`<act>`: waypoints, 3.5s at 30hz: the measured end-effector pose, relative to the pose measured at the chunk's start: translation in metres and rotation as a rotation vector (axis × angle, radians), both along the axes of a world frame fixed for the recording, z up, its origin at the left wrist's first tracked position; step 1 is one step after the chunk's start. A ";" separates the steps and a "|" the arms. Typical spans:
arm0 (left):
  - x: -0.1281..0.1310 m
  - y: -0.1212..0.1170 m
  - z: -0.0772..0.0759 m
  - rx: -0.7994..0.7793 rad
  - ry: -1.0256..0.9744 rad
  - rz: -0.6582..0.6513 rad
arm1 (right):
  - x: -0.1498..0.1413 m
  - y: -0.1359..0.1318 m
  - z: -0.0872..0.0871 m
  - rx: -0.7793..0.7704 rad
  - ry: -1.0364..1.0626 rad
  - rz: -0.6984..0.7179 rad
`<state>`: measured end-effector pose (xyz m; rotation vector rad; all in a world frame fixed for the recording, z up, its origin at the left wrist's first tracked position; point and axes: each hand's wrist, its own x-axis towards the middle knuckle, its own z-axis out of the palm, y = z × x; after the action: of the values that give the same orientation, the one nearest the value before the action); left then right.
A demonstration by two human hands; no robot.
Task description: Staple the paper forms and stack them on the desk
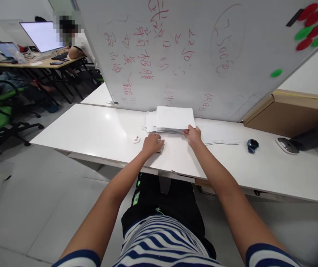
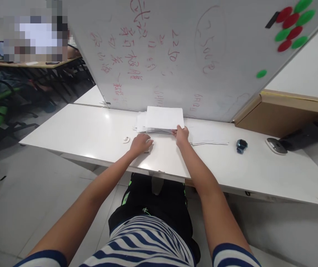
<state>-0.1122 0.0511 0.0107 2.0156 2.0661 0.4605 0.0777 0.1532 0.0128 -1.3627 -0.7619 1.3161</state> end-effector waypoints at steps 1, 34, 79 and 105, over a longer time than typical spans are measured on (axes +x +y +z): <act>-0.001 0.000 -0.001 -0.011 -0.009 -0.003 | -0.007 0.006 -0.003 -0.019 -0.023 0.013; -0.004 0.007 -0.006 -0.040 -0.011 0.027 | 0.119 -0.016 -0.063 0.264 -1.396 0.059; 0.001 -0.015 0.011 0.469 0.009 -0.111 | 0.036 -0.218 -0.041 0.342 -1.223 0.331; 0.064 -0.124 -0.016 0.005 -0.325 -0.580 | 0.129 -0.263 -0.076 -0.093 0.365 0.019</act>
<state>-0.0483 -0.0729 -0.0055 2.2322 1.2227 0.6188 0.2064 -0.1094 -0.0635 -1.1420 -0.4699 1.5763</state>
